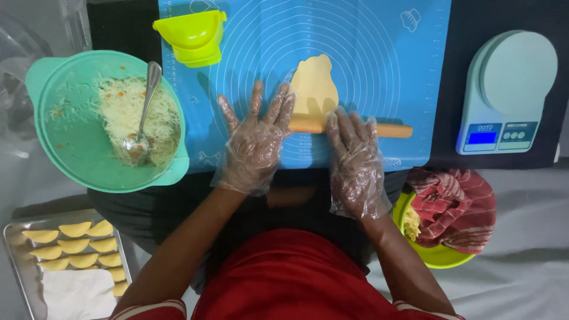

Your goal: Preparing filled pastries by rolling dough, adding filling, and sealing them with a mold

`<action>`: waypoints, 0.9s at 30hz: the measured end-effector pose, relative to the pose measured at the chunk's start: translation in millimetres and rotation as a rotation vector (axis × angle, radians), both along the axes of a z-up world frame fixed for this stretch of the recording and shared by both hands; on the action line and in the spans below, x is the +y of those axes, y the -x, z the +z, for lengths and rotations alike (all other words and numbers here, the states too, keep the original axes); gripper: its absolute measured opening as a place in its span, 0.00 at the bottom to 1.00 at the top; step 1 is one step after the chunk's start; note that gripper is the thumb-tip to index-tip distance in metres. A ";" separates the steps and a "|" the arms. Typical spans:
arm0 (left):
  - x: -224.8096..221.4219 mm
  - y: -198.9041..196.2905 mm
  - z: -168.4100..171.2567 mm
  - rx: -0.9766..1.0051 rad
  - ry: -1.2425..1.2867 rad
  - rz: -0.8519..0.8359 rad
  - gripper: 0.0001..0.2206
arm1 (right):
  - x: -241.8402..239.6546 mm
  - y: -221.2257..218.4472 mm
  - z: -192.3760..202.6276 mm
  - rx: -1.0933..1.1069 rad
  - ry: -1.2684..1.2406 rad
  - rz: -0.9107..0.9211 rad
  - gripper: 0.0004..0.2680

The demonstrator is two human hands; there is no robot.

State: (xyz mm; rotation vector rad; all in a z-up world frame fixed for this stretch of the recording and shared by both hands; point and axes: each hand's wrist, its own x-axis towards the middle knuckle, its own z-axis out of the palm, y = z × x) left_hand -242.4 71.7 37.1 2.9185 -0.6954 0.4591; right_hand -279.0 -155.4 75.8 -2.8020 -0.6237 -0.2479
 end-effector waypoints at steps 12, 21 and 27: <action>5.0 17.1 -9.3 -0.277 0.005 0.000 0.24 | -12.6 3.1 19.1 -0.018 0.031 0.065 0.17; -41.8 -54.5 61.1 0.258 0.092 -0.021 0.31 | 10.9 27.8 15.4 0.123 -0.029 -0.224 0.17; -66.3 -106.9 16.5 0.261 -0.154 -0.138 0.32 | 27.7 26.5 2.4 -0.003 0.232 -0.301 0.20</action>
